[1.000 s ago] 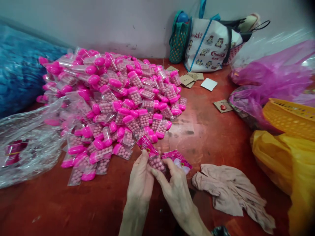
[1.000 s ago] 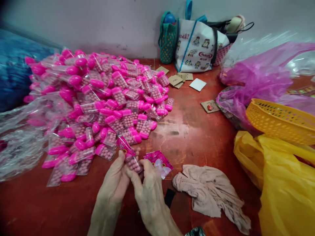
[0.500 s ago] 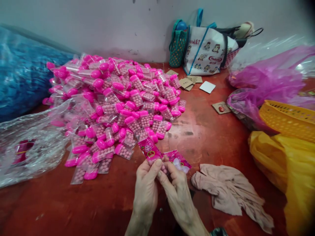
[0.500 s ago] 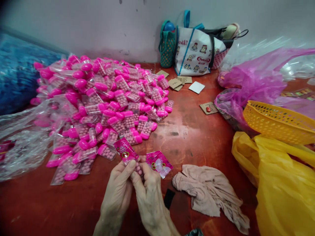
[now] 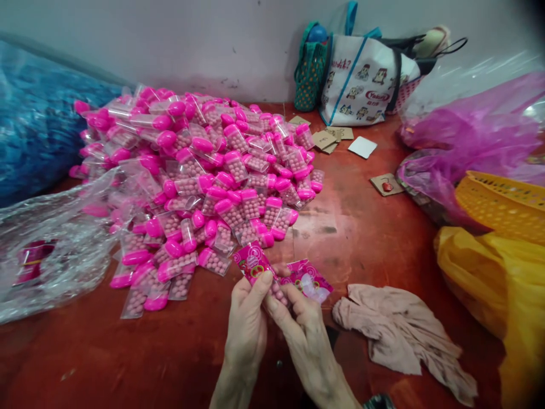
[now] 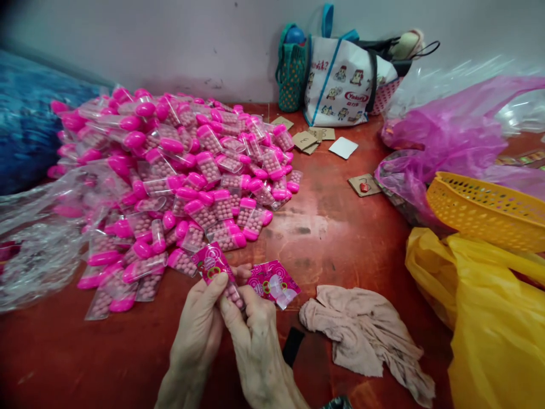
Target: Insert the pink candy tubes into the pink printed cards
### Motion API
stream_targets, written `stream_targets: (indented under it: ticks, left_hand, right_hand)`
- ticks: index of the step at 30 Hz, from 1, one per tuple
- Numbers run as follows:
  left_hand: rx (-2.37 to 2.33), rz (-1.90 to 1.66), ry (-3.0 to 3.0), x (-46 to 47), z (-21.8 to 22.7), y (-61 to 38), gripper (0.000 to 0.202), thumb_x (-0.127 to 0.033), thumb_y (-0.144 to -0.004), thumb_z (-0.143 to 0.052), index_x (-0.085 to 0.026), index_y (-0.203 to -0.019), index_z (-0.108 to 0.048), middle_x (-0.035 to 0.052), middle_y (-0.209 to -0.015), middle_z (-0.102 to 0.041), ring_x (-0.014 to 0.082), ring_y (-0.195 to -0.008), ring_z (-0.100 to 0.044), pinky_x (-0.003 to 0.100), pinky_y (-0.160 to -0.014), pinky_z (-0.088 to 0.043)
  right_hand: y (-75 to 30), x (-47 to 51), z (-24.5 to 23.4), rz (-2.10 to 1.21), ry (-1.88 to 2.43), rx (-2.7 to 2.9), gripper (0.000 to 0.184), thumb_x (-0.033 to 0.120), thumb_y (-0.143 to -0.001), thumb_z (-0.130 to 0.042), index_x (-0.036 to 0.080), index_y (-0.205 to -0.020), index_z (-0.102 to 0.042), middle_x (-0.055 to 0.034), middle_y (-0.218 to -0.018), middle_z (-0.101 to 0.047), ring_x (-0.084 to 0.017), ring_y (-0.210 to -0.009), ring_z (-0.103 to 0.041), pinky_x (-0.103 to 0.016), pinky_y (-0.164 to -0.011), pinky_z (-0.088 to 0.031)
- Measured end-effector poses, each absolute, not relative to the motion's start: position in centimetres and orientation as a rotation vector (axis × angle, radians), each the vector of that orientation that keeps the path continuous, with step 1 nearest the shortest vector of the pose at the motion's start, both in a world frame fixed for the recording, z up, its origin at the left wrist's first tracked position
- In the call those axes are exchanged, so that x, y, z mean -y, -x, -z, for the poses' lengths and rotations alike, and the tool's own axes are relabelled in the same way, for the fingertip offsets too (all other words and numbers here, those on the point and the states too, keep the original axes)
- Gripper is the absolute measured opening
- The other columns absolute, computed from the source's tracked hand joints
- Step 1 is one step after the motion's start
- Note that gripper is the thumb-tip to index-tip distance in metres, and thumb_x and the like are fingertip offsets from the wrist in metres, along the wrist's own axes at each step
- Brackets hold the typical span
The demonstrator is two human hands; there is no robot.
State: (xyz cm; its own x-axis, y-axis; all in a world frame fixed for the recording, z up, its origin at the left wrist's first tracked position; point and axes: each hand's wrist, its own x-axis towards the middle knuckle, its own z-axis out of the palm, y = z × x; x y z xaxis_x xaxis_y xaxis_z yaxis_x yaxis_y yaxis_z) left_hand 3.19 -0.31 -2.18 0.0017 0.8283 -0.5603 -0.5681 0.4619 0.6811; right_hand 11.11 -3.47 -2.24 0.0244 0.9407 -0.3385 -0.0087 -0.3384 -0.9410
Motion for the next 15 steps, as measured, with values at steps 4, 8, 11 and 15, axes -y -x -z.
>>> stream_targets:
  ticks: [4,8,11,15]
  left_hand:
    - [-1.1,-1.099,-0.272,1.2,2.5,-3.4,0.015,-0.023,-0.073,-0.063,-0.011,-0.078,-0.068,0.0027,-0.058,-0.064,0.0126,-0.054,-0.058,0.022,-0.052,-0.046]
    - [-1.063,-1.077,-0.256,1.5,2.5,-3.3,0.015,-0.022,-0.075,-0.062,-0.011,-0.081,-0.068,0.0047,-0.067,-0.067,0.0123,-0.058,-0.059,0.021,-0.054,-0.046]
    - [-1.024,-1.072,-0.269,1.1,2.3,-3.0,0.019,-0.027,-0.077,-0.06,-0.011,-0.084,-0.068,0.0053,-0.069,-0.066,0.0121,-0.055,-0.058,0.021,-0.049,-0.044]
    - [-1.025,-1.045,-0.301,0.6,2.3,-2.4,0.024,-0.031,-0.077,-0.059,-0.01,-0.084,-0.067,0.0034,-0.063,-0.062,0.0091,-0.044,-0.05,0.019,-0.038,-0.037]
  right_hand:
    - [-10.9,3.6,2.8,-1.43,1.437,0.965,0.021,0.035,-0.084,-0.051,0.017,-0.086,-0.062,0.0004,-0.073,-0.057,-0.012,-0.066,-0.052,-0.021,-0.061,-0.042]
    - [-11.0,3.3,3.2,-1.381,1.417,0.933,0.02,0.033,-0.082,-0.055,0.018,-0.092,-0.063,-0.0019,-0.079,-0.06,-0.015,-0.075,-0.055,-0.022,-0.066,-0.044]
    - [-11.4,3.0,2.9,-1.486,1.325,0.891,0.017,0.032,-0.082,-0.055,0.018,-0.088,-0.063,0.0018,-0.07,-0.056,-0.01,-0.059,-0.05,-0.019,-0.053,-0.041]
    - [-11.5,2.7,2.6,-1.644,1.206,0.783,0.006,0.021,-0.073,-0.065,0.017,-0.078,-0.064,0.0055,-0.062,-0.055,-0.007,-0.05,-0.047,-0.017,-0.048,-0.04]
